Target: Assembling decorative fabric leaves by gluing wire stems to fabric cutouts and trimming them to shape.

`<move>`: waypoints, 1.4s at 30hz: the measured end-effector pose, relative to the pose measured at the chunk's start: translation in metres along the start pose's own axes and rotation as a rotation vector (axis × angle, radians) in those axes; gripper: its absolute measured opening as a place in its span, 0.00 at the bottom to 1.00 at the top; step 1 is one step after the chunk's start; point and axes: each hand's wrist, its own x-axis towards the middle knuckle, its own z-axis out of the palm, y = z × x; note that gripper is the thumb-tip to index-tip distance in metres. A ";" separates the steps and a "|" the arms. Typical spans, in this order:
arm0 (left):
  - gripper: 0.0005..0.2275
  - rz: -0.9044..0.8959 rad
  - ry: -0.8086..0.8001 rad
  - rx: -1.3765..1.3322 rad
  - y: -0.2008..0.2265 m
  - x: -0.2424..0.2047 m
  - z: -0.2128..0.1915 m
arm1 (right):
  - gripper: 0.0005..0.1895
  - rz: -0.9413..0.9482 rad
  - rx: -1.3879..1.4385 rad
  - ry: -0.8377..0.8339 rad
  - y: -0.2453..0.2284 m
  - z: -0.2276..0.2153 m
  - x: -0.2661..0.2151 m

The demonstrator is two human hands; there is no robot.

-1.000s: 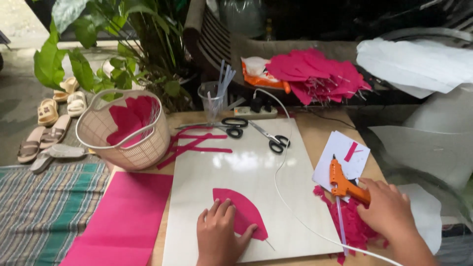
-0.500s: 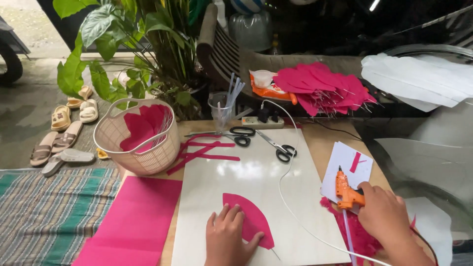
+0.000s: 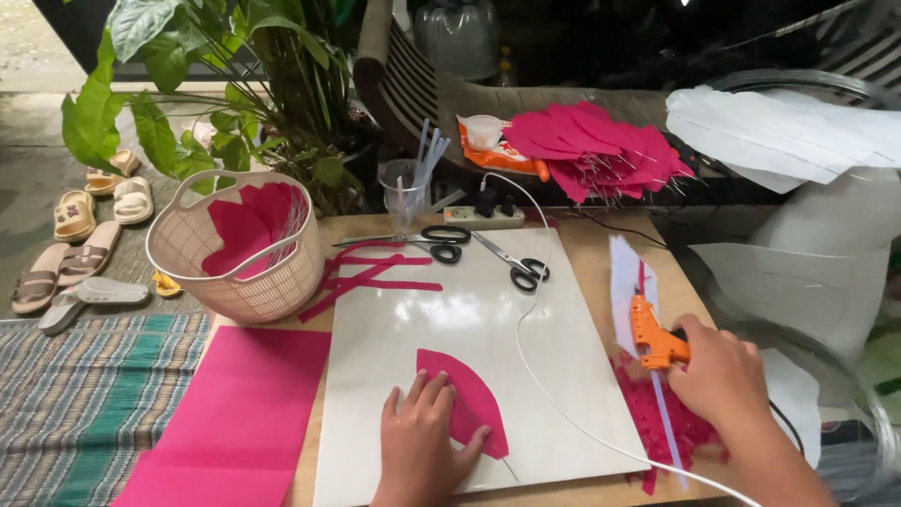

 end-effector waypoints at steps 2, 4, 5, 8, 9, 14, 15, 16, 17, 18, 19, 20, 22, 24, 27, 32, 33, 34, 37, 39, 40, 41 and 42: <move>0.26 -0.005 -0.008 -0.002 0.001 0.000 -0.001 | 0.27 -0.038 -0.077 -0.030 -0.005 0.001 0.002; 0.26 -0.015 -0.015 -0.001 0.000 0.000 -0.001 | 0.27 -0.083 -0.152 -0.059 -0.009 -0.001 0.004; 0.26 -0.012 -0.005 -0.003 0.000 0.000 0.000 | 0.26 -0.102 -0.164 -0.077 -0.010 -0.003 0.005; 0.27 -0.011 -0.010 -0.002 -0.001 0.000 0.000 | 0.26 -0.106 -0.184 -0.088 -0.006 -0.001 0.010; 0.27 -0.015 -0.023 0.000 -0.001 0.000 0.000 | 0.27 -0.090 -0.195 -0.081 -0.003 0.001 0.012; 0.27 -0.040 -0.067 0.028 0.000 0.003 0.000 | 0.32 -0.034 -0.195 0.066 0.004 0.004 0.016; 0.27 -0.046 -0.069 0.031 0.000 0.004 -0.001 | 0.37 0.000 -0.182 0.116 0.005 0.004 0.018; 0.27 -0.045 -0.071 0.029 0.001 0.004 -0.002 | 0.37 0.001 -0.184 0.114 0.006 0.004 0.020; 0.27 -0.047 -0.076 0.034 0.002 0.004 -0.003 | 0.45 0.016 -0.165 0.143 0.007 0.004 0.021; 0.26 -0.050 -0.079 0.039 0.003 0.004 -0.005 | 0.54 0.028 -0.145 0.173 0.007 0.005 0.023; 0.26 -0.051 -0.080 0.038 0.002 0.004 -0.004 | 0.54 0.028 -0.146 0.173 0.013 0.009 0.024; 0.27 -0.046 -0.076 0.040 0.002 0.004 -0.004 | 0.43 0.019 -0.074 0.215 0.018 0.013 0.026; 0.27 -0.044 -0.074 0.041 0.001 0.004 -0.003 | 0.32 0.007 -0.004 0.255 0.026 0.007 0.023; 0.27 -0.019 -0.041 0.031 0.000 0.003 -0.002 | 0.26 0.074 0.481 0.061 0.032 -0.011 0.013; 0.27 -0.020 -0.033 0.034 -0.001 0.003 0.000 | 0.22 0.144 0.660 -0.111 0.047 -0.011 0.007; 0.28 -0.018 -0.030 0.020 -0.002 0.003 0.002 | 0.19 0.246 0.928 -0.317 0.045 0.009 -0.019; 0.28 -0.016 -0.036 0.014 -0.002 0.003 0.002 | 0.18 0.264 1.054 -0.381 0.045 0.020 -0.024; 0.28 -0.020 -0.037 0.015 -0.001 0.002 0.001 | 0.18 0.263 1.053 -0.385 0.036 0.023 -0.027; 0.25 0.007 0.034 -0.002 0.002 -0.001 -0.002 | 0.18 0.231 1.160 -0.499 0.012 0.036 -0.033; 0.27 0.056 0.071 0.030 0.002 -0.001 -0.003 | 0.11 0.097 1.423 -0.538 -0.005 0.049 -0.033; 0.27 0.053 0.073 0.032 0.003 -0.001 -0.004 | 0.11 0.093 1.423 -0.541 -0.020 0.041 -0.038; 0.26 0.058 0.042 0.044 0.003 0.000 -0.004 | 0.18 0.095 1.448 -0.582 -0.035 0.033 -0.044; 0.25 0.061 0.009 0.057 0.003 -0.001 -0.005 | 0.24 0.098 1.472 -0.627 -0.050 0.026 -0.050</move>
